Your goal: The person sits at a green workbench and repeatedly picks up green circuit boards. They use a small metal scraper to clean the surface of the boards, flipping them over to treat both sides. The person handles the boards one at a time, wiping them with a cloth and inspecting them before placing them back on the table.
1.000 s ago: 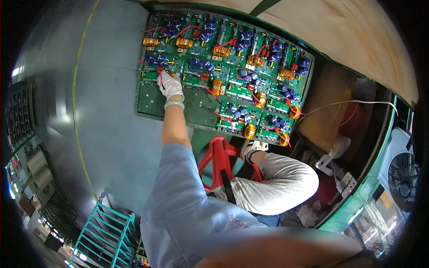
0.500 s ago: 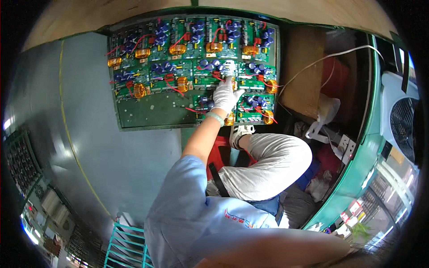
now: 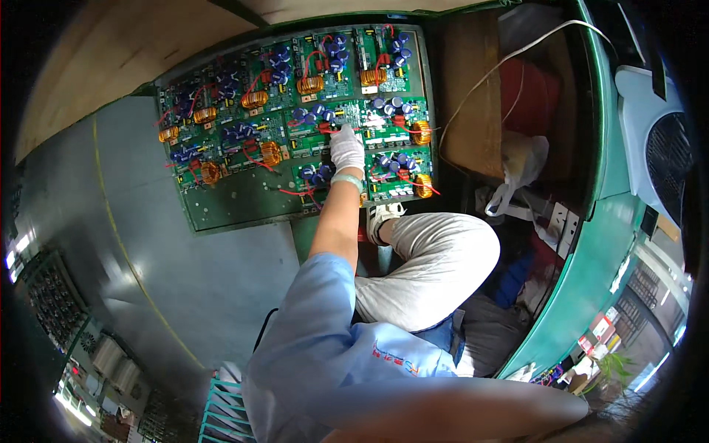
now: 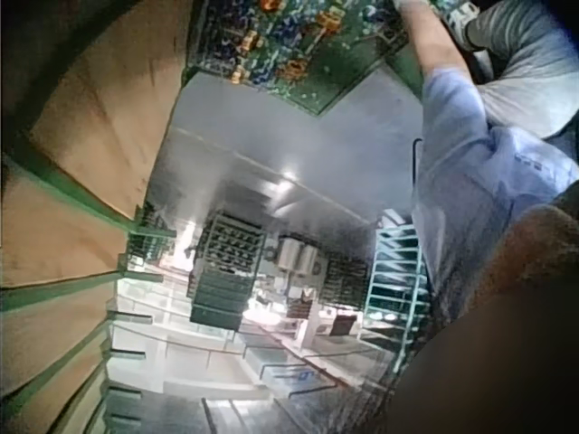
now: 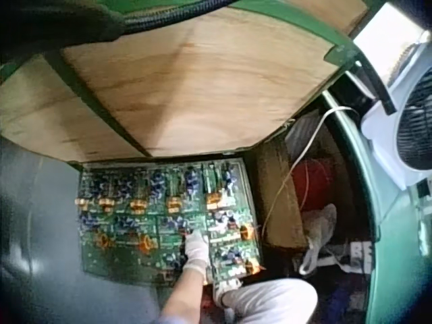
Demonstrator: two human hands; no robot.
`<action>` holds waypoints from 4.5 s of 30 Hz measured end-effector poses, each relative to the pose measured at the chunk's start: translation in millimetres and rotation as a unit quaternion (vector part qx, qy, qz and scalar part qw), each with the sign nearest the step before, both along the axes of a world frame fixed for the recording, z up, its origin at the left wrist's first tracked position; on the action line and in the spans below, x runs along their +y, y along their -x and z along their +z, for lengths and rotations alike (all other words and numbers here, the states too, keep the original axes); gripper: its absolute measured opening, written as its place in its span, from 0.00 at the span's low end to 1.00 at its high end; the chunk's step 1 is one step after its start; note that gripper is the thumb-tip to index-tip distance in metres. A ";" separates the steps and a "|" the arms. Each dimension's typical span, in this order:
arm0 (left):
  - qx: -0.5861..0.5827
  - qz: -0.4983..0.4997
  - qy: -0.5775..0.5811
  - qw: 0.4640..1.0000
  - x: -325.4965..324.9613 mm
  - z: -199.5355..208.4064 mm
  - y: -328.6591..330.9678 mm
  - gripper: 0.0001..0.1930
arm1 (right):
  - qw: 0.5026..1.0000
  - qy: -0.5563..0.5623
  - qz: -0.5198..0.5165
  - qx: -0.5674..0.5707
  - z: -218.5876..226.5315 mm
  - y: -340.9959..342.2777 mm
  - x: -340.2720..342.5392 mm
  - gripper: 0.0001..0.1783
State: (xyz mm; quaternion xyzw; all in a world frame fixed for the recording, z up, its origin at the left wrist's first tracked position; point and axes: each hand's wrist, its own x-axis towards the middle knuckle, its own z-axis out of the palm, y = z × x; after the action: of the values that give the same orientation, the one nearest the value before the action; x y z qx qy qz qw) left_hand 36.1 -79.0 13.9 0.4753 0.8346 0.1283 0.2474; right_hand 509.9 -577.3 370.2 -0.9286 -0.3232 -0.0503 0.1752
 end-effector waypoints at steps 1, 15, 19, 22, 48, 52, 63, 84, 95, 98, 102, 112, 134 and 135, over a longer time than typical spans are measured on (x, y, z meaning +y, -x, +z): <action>-0.001 0.004 0.002 1.000 1.5 -0.6 0.0 0.09 | 1.000 0.016 -0.018 -0.004 1.8 0.0 1.3 0.24; -0.130 -0.068 -0.080 0.986 -30.9 17.2 34.5 0.37 | 0.998 0.039 -0.045 -0.029 5.8 -10.0 0.8 0.22; 0.023 -0.012 -0.205 0.978 -76.7 45.4 94.7 0.28 | 0.985 0.097 0.071 -0.121 4.1 -27.3 -35.6 0.25; 0.163 0.051 -0.207 0.963 -79.8 65.0 129.2 0.29 | 0.985 0.109 0.065 -0.117 1.5 -34.0 -44.9 0.25; 0.030 0.088 -0.002 0.996 -62.5 9.1 175.5 0.31 | 0.995 0.084 -0.029 -0.055 -0.9 -30.4 -7.0 0.24; 0.077 0.049 -0.092 0.992 -70.8 46.7 150.9 0.31 | 0.994 -0.078 -0.064 0.052 1.3 19.7 9.4 0.24; -0.440 0.008 -0.308 0.843 -78.0 177.8 -31.9 0.26 | 0.968 -0.141 -0.108 0.176 40.7 22.0 51.8 0.22; -0.499 -0.567 0.021 0.655 -283.5 386.7 -349.6 0.15 | 0.953 0.252 -0.166 -0.042 56.3 -216.9 -219.8 0.12; -0.468 -0.567 0.044 0.676 -275.5 396.0 -343.4 0.17 | 0.995 0.097 0.007 0.019 181.5 -100.0 -79.8 0.21; -0.552 -0.507 0.031 0.661 -267.8 396.2 -345.4 0.18 | 0.985 0.037 0.163 0.038 180.5 -62.6 -29.3 0.22; -0.609 -0.418 -0.013 0.673 -256.1 395.1 -345.3 0.22 | 0.966 0.094 0.234 0.056 183.7 -7.9 45.6 0.19; -0.344 -0.663 -0.244 0.618 -289.2 389.5 -343.2 0.37 | 0.937 -0.229 0.223 -0.139 101.9 -11.4 43.4 0.17; -0.143 -0.863 -0.293 0.387 -307.1 451.2 -480.6 0.19 | 0.792 -0.353 0.280 0.411 66.7 -78.2 -70.0 0.27; -0.165 -0.854 -0.290 0.400 -311.0 452.5 -481.7 0.20 | 0.773 -0.379 0.283 0.423 64.4 -78.7 -69.8 0.27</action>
State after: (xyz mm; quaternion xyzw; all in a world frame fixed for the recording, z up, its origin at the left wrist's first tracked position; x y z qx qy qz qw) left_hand 517.8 -390.0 466.4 0.9531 -0.1500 0.1603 0.2082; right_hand 588.6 -647.1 434.6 -0.5808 -0.4195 0.2808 0.6386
